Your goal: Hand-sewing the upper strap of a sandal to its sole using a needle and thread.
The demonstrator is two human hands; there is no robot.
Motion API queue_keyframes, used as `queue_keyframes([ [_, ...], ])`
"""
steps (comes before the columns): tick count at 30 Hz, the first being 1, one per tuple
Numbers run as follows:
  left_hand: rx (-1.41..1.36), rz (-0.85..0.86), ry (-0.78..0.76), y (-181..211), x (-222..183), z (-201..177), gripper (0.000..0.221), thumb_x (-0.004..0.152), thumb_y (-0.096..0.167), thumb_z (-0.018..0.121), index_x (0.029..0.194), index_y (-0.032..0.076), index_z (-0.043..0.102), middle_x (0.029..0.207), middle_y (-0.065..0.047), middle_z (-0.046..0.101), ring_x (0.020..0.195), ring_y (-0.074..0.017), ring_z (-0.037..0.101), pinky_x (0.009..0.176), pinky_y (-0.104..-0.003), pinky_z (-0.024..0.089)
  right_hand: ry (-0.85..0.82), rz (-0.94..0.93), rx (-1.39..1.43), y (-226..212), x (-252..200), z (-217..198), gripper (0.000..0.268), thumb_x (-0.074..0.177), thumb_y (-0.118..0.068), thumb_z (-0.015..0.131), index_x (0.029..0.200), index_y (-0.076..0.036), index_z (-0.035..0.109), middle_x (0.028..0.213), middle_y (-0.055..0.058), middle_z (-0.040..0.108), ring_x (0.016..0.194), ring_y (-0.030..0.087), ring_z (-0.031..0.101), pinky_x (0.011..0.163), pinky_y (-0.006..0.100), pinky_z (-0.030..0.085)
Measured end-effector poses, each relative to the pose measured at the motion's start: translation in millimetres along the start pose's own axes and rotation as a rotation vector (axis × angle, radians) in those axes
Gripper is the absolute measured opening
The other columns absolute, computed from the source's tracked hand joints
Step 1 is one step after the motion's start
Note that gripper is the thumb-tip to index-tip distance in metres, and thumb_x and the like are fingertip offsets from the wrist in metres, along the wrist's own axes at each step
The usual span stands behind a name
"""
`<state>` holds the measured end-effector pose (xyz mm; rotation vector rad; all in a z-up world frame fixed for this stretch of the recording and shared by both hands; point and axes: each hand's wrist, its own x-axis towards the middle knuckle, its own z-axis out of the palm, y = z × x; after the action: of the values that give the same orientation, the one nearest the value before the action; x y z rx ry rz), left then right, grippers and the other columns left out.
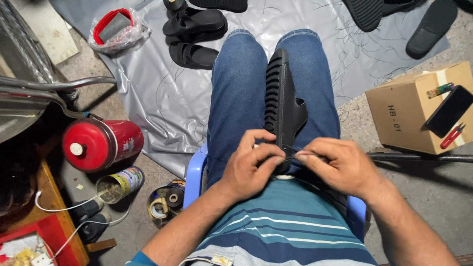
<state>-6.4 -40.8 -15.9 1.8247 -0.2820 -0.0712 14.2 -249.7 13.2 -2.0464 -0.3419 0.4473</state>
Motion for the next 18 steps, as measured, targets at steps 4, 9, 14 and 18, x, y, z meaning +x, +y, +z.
queue_keyframes([
  [4,0.116,-0.020,-0.045,2.0,-7.5,1.7,0.009,0.084,0.018,0.062,0.093,0.021,0.064,0.111,-0.009,0.053,0.076,-0.0359,0.062,0.064,-0.042,0.052,-0.007,0.096,-0.433,-1.3,-2.0,3.3,0.013,0.077,-0.028,0.063,0.088,-0.023,0.069,0.080,0.000,0.064,0.071,0.026,0.064,0.059,0.039,0.051],
  [9,0.110,-0.028,-0.036,-0.6,-7.5,1.0,0.009,0.084,0.019,0.062,0.092,0.023,0.063,0.113,-0.008,0.052,0.071,-0.0383,0.062,0.061,-0.043,0.052,-0.044,0.229,-0.015,20.0,-1.7,3.3,0.011,0.067,-0.013,0.069,0.078,-0.014,0.074,0.063,0.005,0.062,0.063,0.019,0.062,0.060,0.031,0.049],
  [14,0.172,-0.008,-0.123,-2.9,-8.2,-1.1,0.010,0.084,0.016,0.061,0.093,0.019,0.061,0.117,-0.010,0.048,0.053,-0.0120,0.046,0.049,-0.028,0.045,0.380,0.304,1.888,239.1,-92.0,-138.1,0.022,0.092,-0.014,0.064,0.113,-0.014,0.058,0.073,-0.009,0.045,0.060,-0.002,0.040,0.049,0.010,0.041],
  [18,0.181,-0.048,-0.161,6.8,3.1,-11.4,0.007,0.083,0.019,0.058,0.090,0.021,0.061,0.120,-0.009,0.047,0.052,-0.0164,0.052,0.049,-0.033,0.046,0.579,0.039,0.985,124.1,-50.8,-91.0,0.025,0.092,0.002,0.056,0.116,-0.004,0.050,0.092,0.007,0.044,0.081,0.014,0.041,0.070,0.021,0.038],
])
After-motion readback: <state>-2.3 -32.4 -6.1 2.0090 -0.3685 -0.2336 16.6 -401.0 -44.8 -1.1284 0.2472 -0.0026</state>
